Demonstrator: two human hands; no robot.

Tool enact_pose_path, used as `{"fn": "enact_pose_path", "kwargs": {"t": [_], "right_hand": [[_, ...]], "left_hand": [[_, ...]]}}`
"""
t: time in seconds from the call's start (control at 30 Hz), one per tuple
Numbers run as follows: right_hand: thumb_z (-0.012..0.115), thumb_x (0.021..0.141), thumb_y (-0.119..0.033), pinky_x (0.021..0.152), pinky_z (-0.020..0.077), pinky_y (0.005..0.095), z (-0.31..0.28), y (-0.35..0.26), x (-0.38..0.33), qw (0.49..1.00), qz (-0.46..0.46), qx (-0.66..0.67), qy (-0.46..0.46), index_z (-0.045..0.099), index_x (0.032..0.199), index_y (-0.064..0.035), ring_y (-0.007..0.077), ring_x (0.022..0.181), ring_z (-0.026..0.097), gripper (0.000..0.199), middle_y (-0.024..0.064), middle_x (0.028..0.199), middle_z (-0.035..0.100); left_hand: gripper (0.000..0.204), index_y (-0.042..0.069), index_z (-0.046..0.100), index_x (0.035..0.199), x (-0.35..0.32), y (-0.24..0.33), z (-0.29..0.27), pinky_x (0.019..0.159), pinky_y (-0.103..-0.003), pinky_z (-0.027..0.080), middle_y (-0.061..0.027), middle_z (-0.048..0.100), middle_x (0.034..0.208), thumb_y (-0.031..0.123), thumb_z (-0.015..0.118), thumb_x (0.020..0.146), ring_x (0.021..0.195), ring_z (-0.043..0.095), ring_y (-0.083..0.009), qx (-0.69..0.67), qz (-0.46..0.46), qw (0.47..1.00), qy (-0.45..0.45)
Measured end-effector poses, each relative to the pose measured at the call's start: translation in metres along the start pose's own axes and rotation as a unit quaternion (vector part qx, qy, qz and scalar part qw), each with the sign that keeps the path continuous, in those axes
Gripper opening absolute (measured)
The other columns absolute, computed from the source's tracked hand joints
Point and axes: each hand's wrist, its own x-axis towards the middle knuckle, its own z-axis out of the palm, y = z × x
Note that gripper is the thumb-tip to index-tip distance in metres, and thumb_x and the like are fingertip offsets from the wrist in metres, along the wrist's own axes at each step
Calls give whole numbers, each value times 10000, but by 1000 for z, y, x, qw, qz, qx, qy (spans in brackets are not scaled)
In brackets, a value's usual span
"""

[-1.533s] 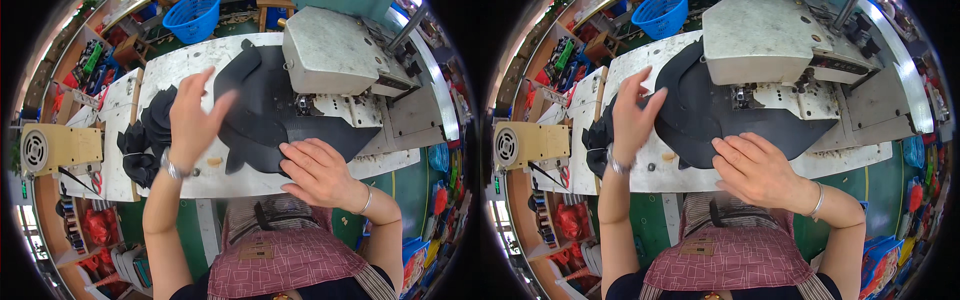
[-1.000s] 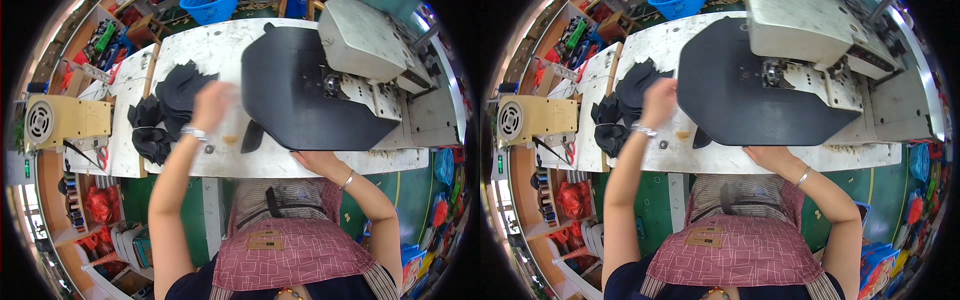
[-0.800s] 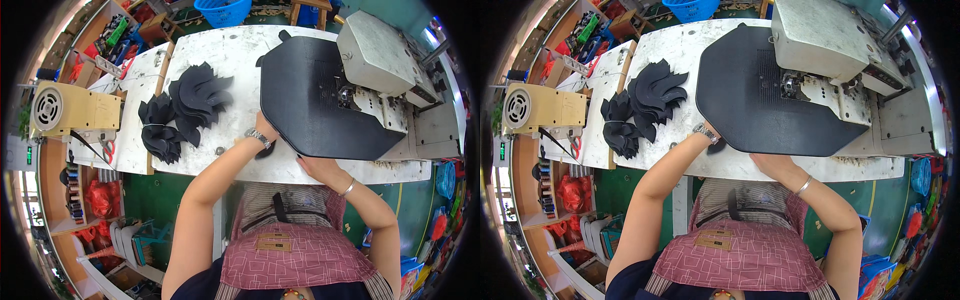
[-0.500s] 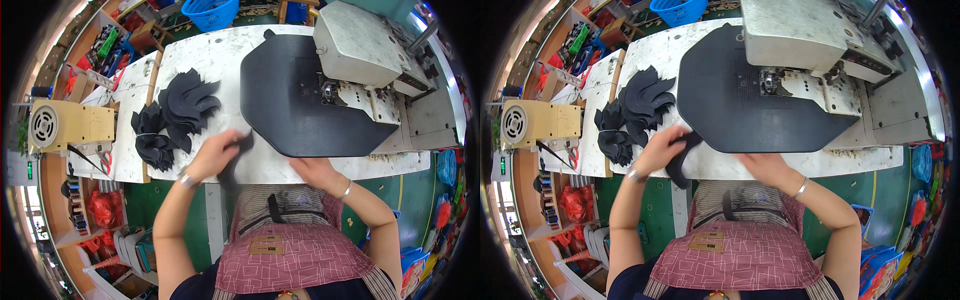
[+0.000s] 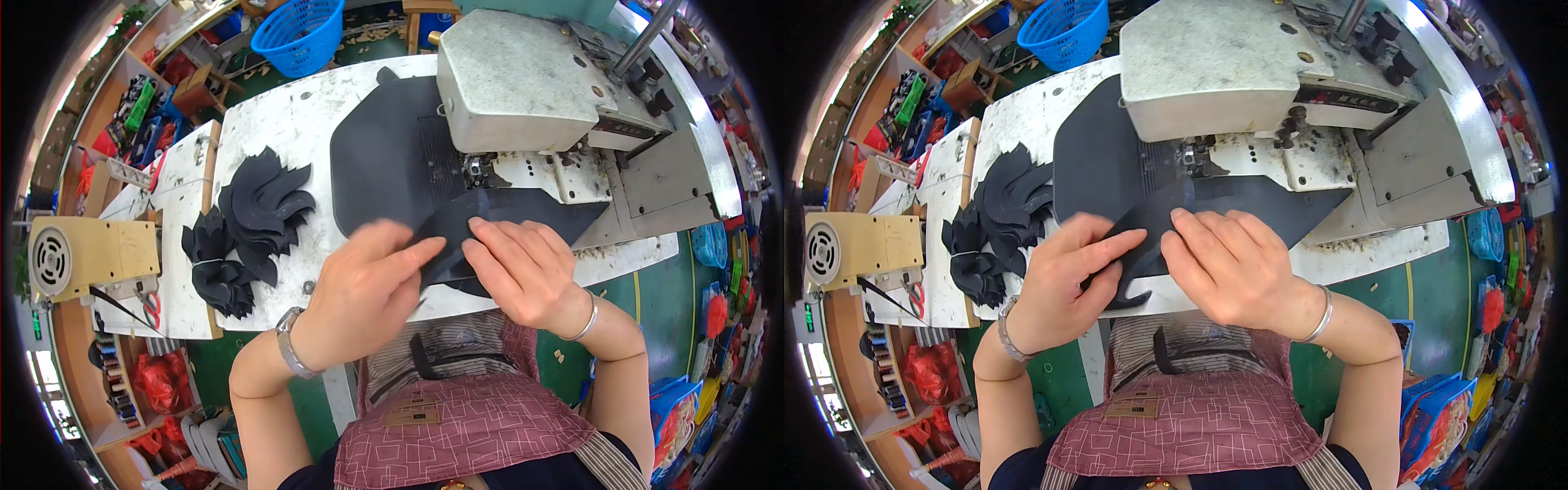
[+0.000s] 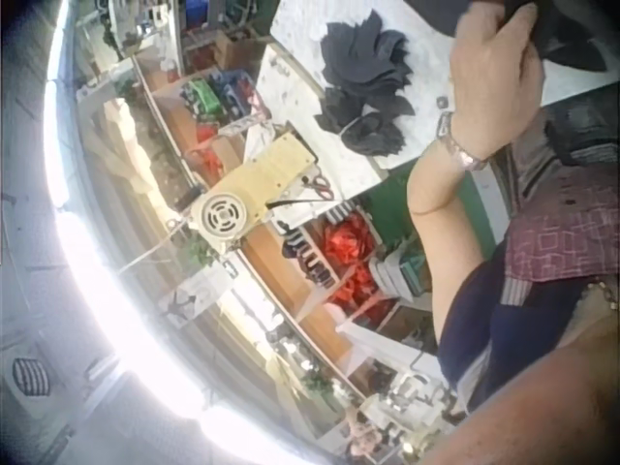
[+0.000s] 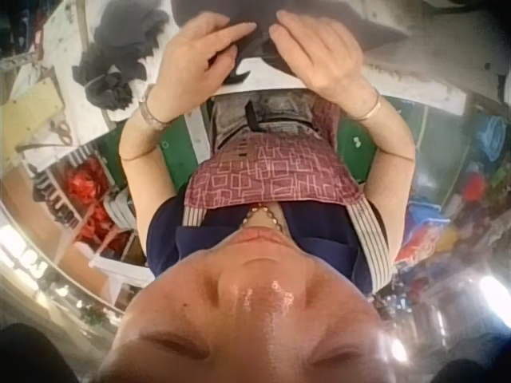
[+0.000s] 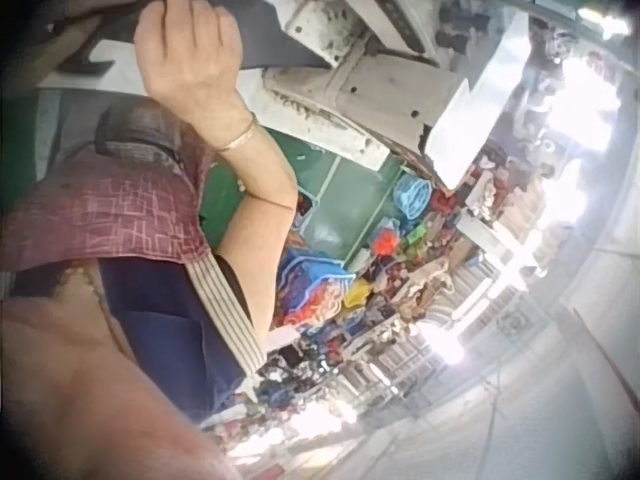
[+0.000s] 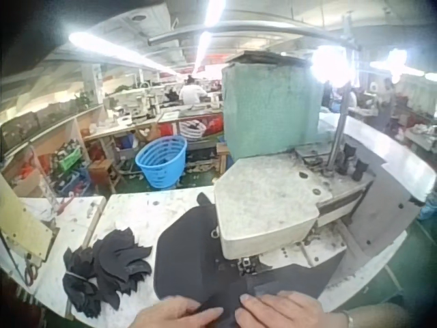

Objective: The person feeds leather pieces through a machine, folds and presses the edges of each piece by hand, and picks up additional leather pieces from a stack to repeat the process.

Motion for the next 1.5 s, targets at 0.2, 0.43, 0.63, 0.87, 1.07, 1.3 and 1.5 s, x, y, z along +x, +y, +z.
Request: {"fn": "enact_pose_path", "kwargs": {"t": [0.2, 0.43, 0.63, 0.87, 1.07, 1.3, 1.5], "right_hand": [[658, 652, -83, 705, 555, 365, 8, 8, 4, 990, 75, 111, -53, 614, 878, 4, 267, 837, 655, 246, 150, 963, 641], [660, 663, -72, 752, 566, 363, 8, 21, 7, 984, 92, 135, -76, 619, 892, 18, 287, 876, 664, 249, 160, 984, 650], [658, 672, -60, 760, 562, 370, 13, 26, 6, 978, 126, 150, -76, 625, 928, 35, 304, 896, 662, 275, 184, 1025, 657], [633, 673, -46, 794, 553, 374, 9, 25, 9, 979, 120, 139, -92, 606, 932, 50, 318, 918, 652, 278, 200, 1034, 649], [625, 664, -50, 802, 550, 375, 8, 23, 9, 978, 122, 136, -97, 593, 926, 49, 317, 927, 644, 281, 204, 1034, 640], [618, 669, -45, 812, 543, 381, 8, 22, 8, 978, 126, 133, -99, 586, 931, 49, 315, 930, 635, 280, 203, 1031, 629], [727, 671, -228, 745, 530, 347, -14, 8, -1, 970, 116, 190, -98, 613, 984, 2, 274, 895, 628, 405, 160, 1019, 623]], "left_hand": [[416, -13, 625, 1142, 32, -22, 16, 927, -393, 450, -156, 570, 1246, 36, 703, 737, 1110, 541, -337, 135, 167, 976, 39], [441, -21, 618, 1159, 42, -16, 13, 918, -388, 449, -143, 589, 1240, 57, 711, 735, 1080, 549, -317, 183, 139, 973, 7], [452, -14, 618, 1164, 52, -21, 15, 896, -395, 451, -134, 598, 1236, 70, 712, 729, 1064, 549, -313, 193, 139, 971, 22], [456, -7, 625, 1163, 56, -19, 10, 903, -395, 442, -124, 600, 1242, 74, 710, 723, 1071, 545, -313, 180, 130, 975, 2], [415, -46, 625, 1100, 61, -23, 5, 857, -359, 447, -139, 610, 1186, 90, 710, 716, 1025, 544, -264, 189, 170, 967, -1], [400, 17, 642, 1130, 66, -29, 0, 899, -395, 447, -140, 650, 1145, 79, 710, 741, 1033, 559, -327, 154, 148, 977, -15], [379, 26, 615, 1129, 68, -32, 2, 878, -398, 444, -139, 662, 1080, 69, 693, 760, 1042, 561, -337, 160, 160, 974, -2]]}}
